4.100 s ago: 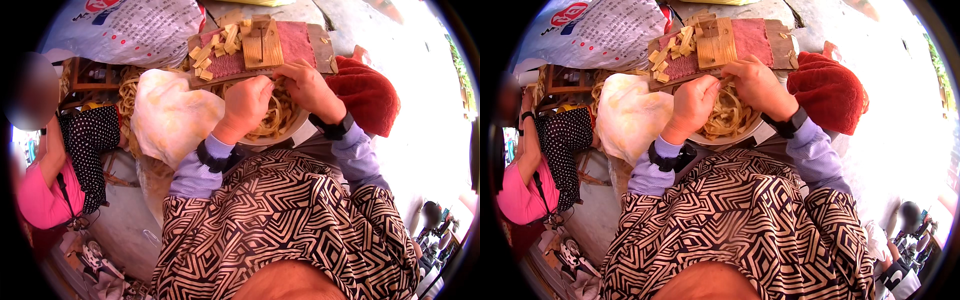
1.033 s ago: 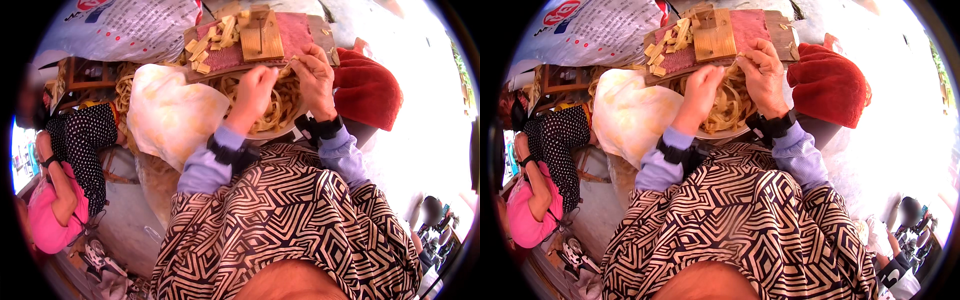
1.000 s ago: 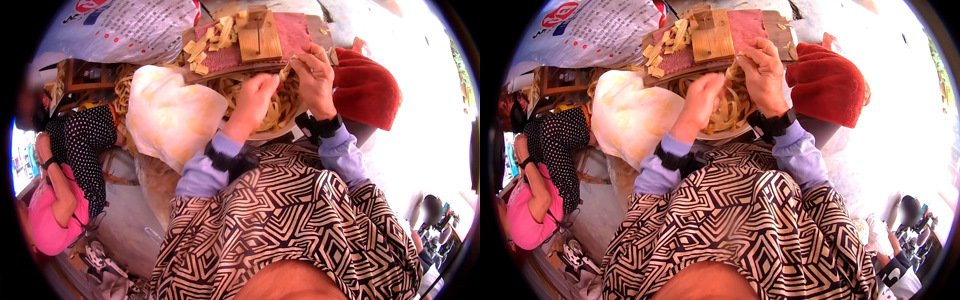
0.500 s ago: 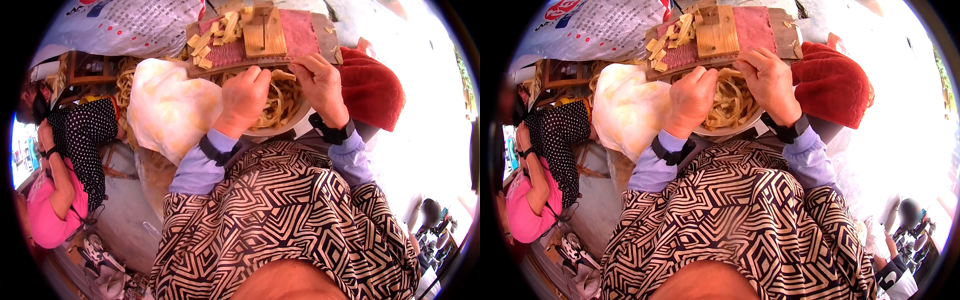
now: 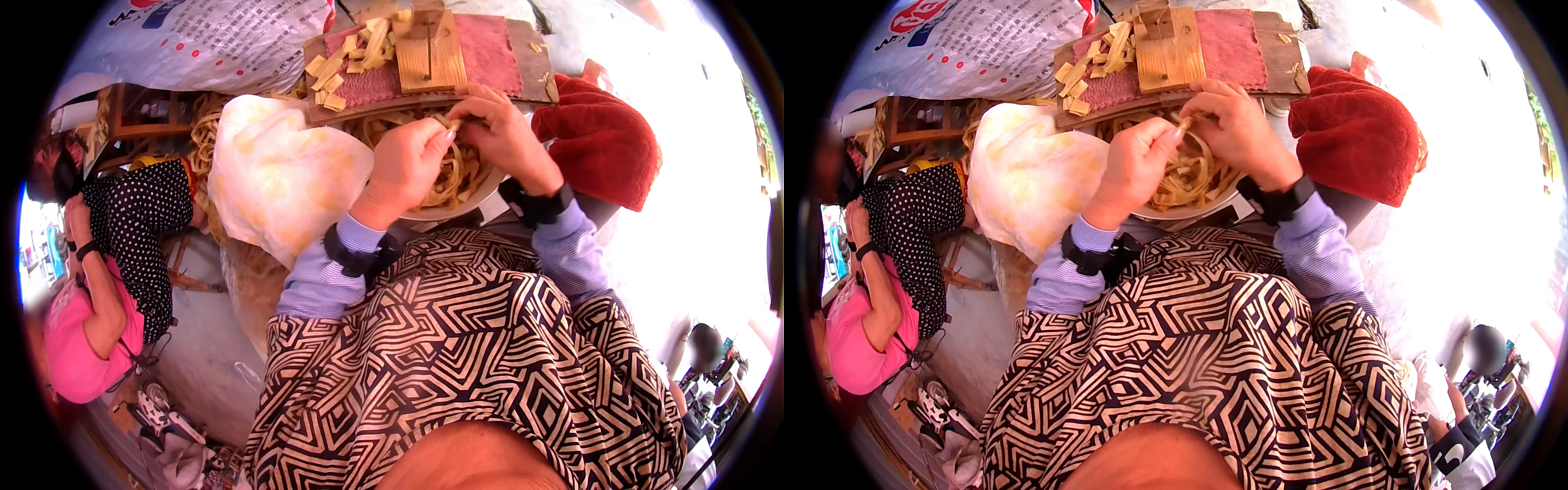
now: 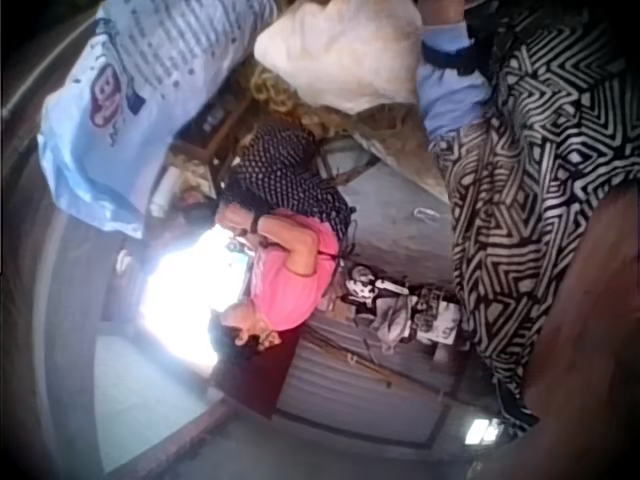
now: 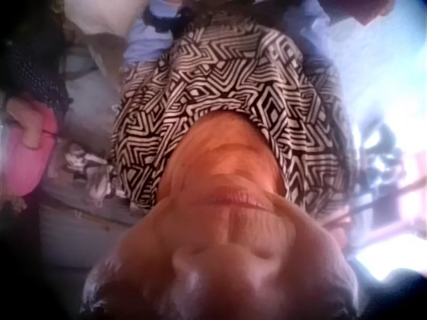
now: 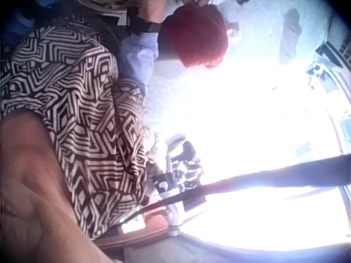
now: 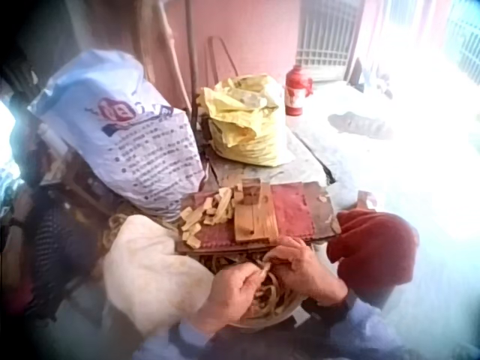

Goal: The person uses a wooden folding tool to press and shape tan-colored paper strips, handling them one at a time from a large white bowl.

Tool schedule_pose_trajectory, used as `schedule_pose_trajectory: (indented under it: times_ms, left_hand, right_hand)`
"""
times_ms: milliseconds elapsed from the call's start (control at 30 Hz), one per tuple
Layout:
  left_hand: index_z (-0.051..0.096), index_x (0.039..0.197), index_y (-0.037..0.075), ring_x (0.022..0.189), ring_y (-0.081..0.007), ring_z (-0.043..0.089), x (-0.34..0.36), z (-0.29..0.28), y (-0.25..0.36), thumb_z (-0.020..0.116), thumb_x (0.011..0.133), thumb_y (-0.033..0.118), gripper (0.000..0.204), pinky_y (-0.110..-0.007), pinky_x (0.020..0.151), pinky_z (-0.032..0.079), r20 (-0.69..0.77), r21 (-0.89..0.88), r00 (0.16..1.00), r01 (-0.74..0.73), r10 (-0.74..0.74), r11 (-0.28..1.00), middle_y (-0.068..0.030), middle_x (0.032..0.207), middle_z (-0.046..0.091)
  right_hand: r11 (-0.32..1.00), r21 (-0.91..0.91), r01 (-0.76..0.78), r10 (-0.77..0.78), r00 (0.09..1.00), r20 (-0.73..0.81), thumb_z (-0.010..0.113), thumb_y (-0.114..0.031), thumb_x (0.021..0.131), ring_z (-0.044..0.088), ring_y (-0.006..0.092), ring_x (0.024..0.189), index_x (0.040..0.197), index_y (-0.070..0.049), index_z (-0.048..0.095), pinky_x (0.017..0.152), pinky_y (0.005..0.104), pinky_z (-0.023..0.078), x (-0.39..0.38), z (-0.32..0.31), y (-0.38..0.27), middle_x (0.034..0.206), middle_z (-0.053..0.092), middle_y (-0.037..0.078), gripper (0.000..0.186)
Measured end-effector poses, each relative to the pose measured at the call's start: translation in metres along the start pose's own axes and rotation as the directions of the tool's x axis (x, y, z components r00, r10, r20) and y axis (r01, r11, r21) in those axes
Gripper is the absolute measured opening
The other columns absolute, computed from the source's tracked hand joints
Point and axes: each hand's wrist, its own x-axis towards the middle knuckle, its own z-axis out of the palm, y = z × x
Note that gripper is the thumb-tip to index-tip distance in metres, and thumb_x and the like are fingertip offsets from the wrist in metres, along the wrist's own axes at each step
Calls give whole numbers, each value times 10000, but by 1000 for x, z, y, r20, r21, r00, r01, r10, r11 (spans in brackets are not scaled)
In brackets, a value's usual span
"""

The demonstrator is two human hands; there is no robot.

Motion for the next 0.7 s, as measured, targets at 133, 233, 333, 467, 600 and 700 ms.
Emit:
schedule_pose_trajectory:
  times_ms: [133,233,333,467,600,700]
  left_hand:
    - [622,855,13,583,-36,415,12,-13,-7,587,934,220,224,-225,472,328,229,-418,947,306,-227,855,45,666,500]
    - [635,844,34,549,7,346,18,-20,5,586,936,246,236,-152,465,247,345,-447,876,468,-336,763,66,656,479]
    - [636,846,35,541,5,362,20,-38,3,595,930,259,243,-155,460,258,438,-420,836,516,-332,747,72,646,470]
    - [656,878,21,558,-20,403,31,-48,6,598,922,234,225,-178,490,311,434,-386,848,481,-305,788,57,660,503]
    - [667,936,17,594,-55,466,56,-63,-2,591,905,152,159,-215,537,400,220,-351,925,372,-310,859,32,667,541]
    - [646,935,31,567,-53,474,75,-73,-4,587,899,142,132,-216,481,386,139,-356,919,394,-369,847,25,662,548]
  right_hand:
    - [772,532,-348,207,929,309,660,-16,800,584,83,897,1077,-31,645,795,239,478,4,-9,-17,986,653,20,278]
    - [808,464,-364,231,919,319,660,-38,821,593,57,743,964,16,679,681,200,488,7,-17,-18,829,661,-2,154]
    - [816,403,-414,274,892,361,639,-26,834,602,65,624,914,6,678,584,195,476,15,-41,-21,754,650,18,95]
    - [829,382,-409,298,900,317,631,-41,845,571,56,595,930,10,670,570,201,470,20,-47,-20,729,629,2,107]
    - [902,308,-303,281,953,113,624,-67,865,547,52,583,939,16,662,543,200,463,46,-37,-18,708,606,-9,117]
    - [917,305,-256,261,965,24,621,-61,872,534,51,577,934,18,660,526,201,454,64,-29,-11,695,593,-9,108]
